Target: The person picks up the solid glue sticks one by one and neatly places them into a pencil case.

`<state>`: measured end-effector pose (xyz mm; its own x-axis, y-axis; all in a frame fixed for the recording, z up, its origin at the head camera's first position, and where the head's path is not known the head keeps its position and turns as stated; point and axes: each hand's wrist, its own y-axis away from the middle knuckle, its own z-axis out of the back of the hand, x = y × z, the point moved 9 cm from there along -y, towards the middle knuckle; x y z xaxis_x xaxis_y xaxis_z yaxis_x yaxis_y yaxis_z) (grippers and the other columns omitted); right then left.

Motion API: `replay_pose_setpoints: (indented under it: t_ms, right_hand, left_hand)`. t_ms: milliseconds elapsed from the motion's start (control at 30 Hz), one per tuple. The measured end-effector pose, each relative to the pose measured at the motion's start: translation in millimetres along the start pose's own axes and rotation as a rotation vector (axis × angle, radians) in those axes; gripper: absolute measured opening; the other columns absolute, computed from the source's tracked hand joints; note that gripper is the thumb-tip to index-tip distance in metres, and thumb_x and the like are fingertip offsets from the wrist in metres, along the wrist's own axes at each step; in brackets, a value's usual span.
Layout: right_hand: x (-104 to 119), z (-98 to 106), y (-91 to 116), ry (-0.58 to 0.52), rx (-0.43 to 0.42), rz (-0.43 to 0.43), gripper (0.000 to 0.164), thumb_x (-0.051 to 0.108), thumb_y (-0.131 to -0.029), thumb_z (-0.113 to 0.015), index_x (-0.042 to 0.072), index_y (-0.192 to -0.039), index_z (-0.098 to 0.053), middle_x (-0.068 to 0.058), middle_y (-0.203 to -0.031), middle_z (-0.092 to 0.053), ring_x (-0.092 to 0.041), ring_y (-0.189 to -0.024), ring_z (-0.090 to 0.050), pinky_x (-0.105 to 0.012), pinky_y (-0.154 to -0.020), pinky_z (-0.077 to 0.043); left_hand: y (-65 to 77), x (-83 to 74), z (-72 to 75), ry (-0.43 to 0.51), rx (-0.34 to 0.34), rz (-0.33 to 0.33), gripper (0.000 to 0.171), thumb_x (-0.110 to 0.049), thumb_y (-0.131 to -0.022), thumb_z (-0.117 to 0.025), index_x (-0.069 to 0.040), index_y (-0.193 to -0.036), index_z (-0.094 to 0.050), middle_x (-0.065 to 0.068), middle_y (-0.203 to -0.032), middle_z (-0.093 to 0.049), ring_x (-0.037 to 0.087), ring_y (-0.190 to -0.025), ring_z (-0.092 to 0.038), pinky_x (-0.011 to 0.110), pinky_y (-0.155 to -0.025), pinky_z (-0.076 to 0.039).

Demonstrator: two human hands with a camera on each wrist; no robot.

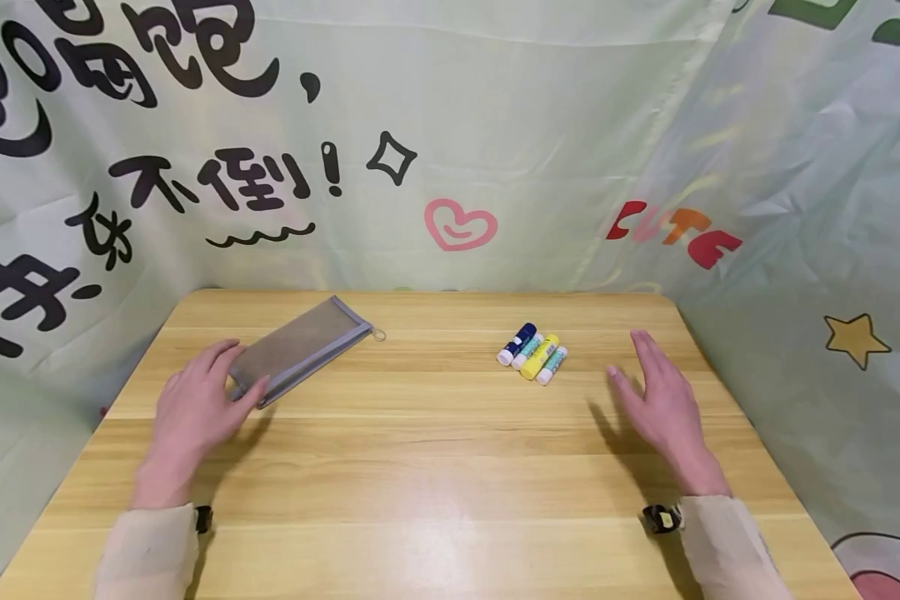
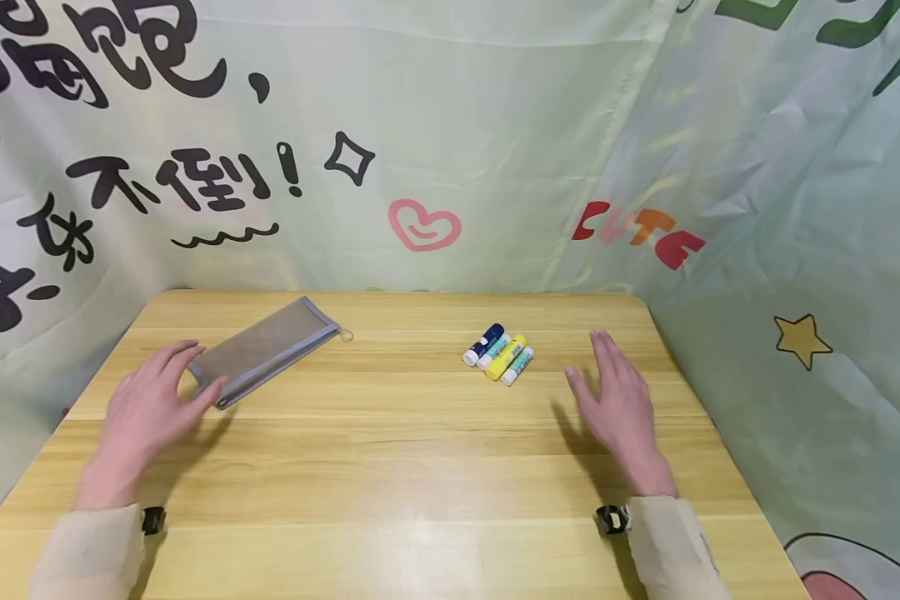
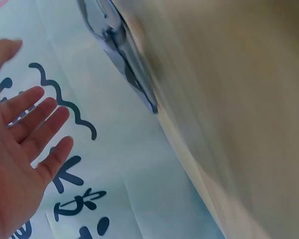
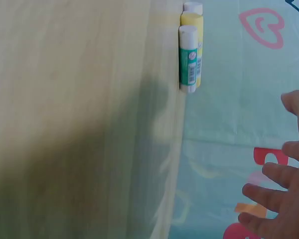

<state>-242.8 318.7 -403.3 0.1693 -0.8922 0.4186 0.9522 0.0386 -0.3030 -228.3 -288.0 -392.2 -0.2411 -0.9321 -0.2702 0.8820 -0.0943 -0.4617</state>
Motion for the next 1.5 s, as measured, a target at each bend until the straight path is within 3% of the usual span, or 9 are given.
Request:
replay_pose_setpoints:
  t_ms: [133,267,467,633,833,1033,1233,1500]
  right_hand:
    - [8,4,-3,-0.111,-0.078,0.002,0.069,0.032,-0.106,-0.061,0.004,-0.161,-0.032,-0.029,-0.158,-0.039,-0.053,-0.133,-0.047,-0.074,-0.103,-0.042]
    - [13,-1,-10,-0.243,-0.103,-0.025,0.061,0.017,-0.102,-0.067,-0.003,-0.153,-0.041,-0.03,-0.147,-0.048,-0.048,-0.117,-0.06,-0.064,-0.093,-0.055]
    - [16,-20,-21,-0.336,-0.029,-0.108,0.056,0.017,-0.103,-0.066,-0.003,-0.15,-0.044,-0.026,-0.145,-0.051,-0.042,-0.11,-0.066,-0.048,-0.088,-0.063]
    - [17,-35,-29,-0.356,0.051,-0.147,0.058,0.021,-0.104,-0.064,-0.002,-0.152,-0.042,-0.025,-0.147,-0.051,-0.042,-0.111,-0.065,-0.036,-0.079,-0.062]
    - [14,-57,-35,-0.359,0.152,-0.181,0.057,0.018,-0.104,-0.064,-0.005,-0.151,-0.042,-0.028,-0.147,-0.05,-0.04,-0.106,-0.067,-0.038,-0.077,-0.063]
    - [8,-74,-41,-0.404,0.239,-0.222,0.06,0.017,-0.104,-0.062,-0.007,-0.153,-0.037,-0.029,-0.149,-0.046,-0.041,-0.109,-0.067,-0.034,-0.075,-0.066]
    - [5,-82,-52,-0.396,0.281,-0.231,0.059,0.019,-0.105,-0.061,-0.009,-0.152,-0.038,-0.03,-0.147,-0.047,-0.042,-0.112,-0.066,-0.033,-0.075,-0.065]
    - [12,-92,-61,-0.323,0.33,-0.211,0.056,0.023,-0.103,-0.064,-0.011,-0.145,-0.046,-0.029,-0.134,-0.058,-0.039,-0.112,-0.065,-0.037,-0.079,-0.064]
  left_hand:
    - [-7.7,-9.7,0.4,0.032,-0.06,-0.034,0.051,-0.021,-0.088,-0.08,0.003,-0.13,-0.063,0.024,-0.127,-0.064,0.044,-0.104,-0.065,0.065,-0.078,-0.055]
    - [-16.1,-16.5,-5.1,0.059,-0.05,-0.047,0.045,-0.015,-0.09,-0.079,0.0,-0.129,-0.064,0.019,-0.117,-0.066,0.035,-0.089,-0.067,0.054,-0.063,-0.056]
    - [-31.7,-24.7,-15.4,0.08,0.018,-0.055,0.04,-0.013,-0.093,-0.076,-0.002,-0.129,-0.065,0.012,-0.111,-0.067,0.027,-0.087,-0.062,0.042,-0.06,-0.053]
    - [-44.5,-30.7,-28.7,0.099,0.088,-0.085,0.036,-0.013,-0.094,-0.075,-0.001,-0.127,-0.066,0.012,-0.109,-0.067,0.024,-0.085,-0.059,0.037,-0.061,-0.051]
    - [-53.4,-34.4,-50.4,0.086,0.217,-0.108,0.038,-0.018,-0.095,-0.074,-0.002,-0.129,-0.066,0.011,-0.109,-0.066,0.027,-0.088,-0.061,0.042,-0.064,-0.055]
    - [-57.9,-39.1,-70.5,0.056,0.339,-0.148,0.045,-0.024,-0.094,-0.078,0.0,-0.13,-0.065,0.015,-0.115,-0.064,0.032,-0.097,-0.066,0.053,-0.078,-0.06]
    - [-63.9,-44.9,-80.0,-0.028,0.339,-0.24,0.043,-0.025,-0.089,-0.084,-0.001,-0.122,-0.069,0.015,-0.108,-0.065,0.032,-0.093,-0.065,0.054,-0.081,-0.058]
    - [-63.8,-42.3,-94.9,-0.091,0.388,-0.25,0.038,-0.021,-0.089,-0.083,-0.001,-0.119,-0.07,0.017,-0.111,-0.065,0.031,-0.091,-0.063,0.054,-0.079,-0.059]
